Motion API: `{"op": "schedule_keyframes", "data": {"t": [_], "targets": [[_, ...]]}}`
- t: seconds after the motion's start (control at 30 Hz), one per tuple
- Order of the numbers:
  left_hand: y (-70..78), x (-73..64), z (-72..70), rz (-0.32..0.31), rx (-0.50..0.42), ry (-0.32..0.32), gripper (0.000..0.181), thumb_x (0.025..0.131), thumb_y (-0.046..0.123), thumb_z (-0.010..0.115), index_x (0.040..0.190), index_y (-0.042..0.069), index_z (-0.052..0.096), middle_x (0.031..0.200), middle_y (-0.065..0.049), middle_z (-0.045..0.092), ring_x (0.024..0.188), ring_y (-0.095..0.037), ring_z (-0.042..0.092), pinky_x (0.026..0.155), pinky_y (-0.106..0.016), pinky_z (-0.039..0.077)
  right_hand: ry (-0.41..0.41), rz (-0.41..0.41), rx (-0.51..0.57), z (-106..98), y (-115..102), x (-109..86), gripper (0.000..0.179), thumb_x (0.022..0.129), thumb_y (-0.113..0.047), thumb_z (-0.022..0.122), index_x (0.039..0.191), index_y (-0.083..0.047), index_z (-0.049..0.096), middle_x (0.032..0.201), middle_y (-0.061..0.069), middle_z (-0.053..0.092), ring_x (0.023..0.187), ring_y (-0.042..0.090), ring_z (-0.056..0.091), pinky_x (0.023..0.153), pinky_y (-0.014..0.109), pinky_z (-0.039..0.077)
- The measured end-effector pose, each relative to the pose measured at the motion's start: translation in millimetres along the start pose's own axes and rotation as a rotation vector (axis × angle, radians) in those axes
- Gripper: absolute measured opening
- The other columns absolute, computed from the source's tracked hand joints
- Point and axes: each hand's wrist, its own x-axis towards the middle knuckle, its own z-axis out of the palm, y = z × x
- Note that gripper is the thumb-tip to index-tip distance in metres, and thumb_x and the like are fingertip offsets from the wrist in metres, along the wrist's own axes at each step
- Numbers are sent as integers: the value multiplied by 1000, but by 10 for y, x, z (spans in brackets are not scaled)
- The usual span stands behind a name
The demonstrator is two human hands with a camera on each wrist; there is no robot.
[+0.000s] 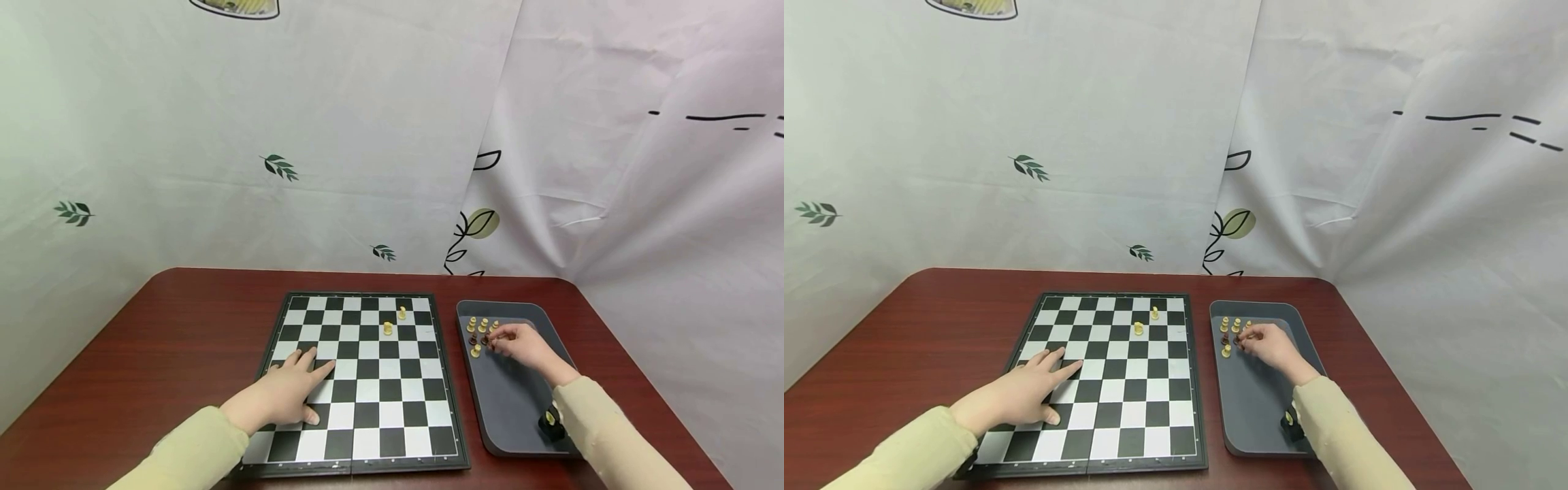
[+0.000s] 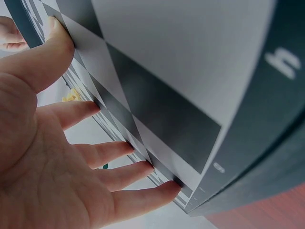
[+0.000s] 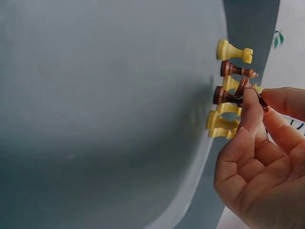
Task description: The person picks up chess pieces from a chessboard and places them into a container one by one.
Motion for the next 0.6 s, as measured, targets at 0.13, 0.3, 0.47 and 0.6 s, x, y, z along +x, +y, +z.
{"op": "schedule_keyframes", "data": {"t": [0.13,0.3,0.47,0.6], "targets": [[-3,0,5,3,-4,4,86,67,36,81,140,9,46,146,-29,32,130,-55,32,92,-72,33,1,11,-10,25,38,2,17,91,-2,56,100,8,66,82,12,68,69,14,58,60,29,47],[-3,-2,5,7,-4,9,86,66,36,81,140,9,46,145,-29,33,129,-55,32,92,-72,33,2,-3,-33,53,76,1,17,89,-2,57,100,7,67,83,10,69,67,15,58,58,30,47],[-2,-7,6,3,-7,8,86,66,36,81,140,9,46,146,-29,32,130,-55,32,92,-72,32,6,-19,-62,79,98,0,16,88,-2,59,99,6,68,82,10,69,65,14,57,57,30,46],[-2,-9,8,1,-8,6,86,66,36,81,141,9,46,146,-29,32,130,-55,32,93,-72,32,10,-24,-78,95,98,0,16,87,0,58,97,5,69,82,11,69,64,13,56,56,29,46]]}}
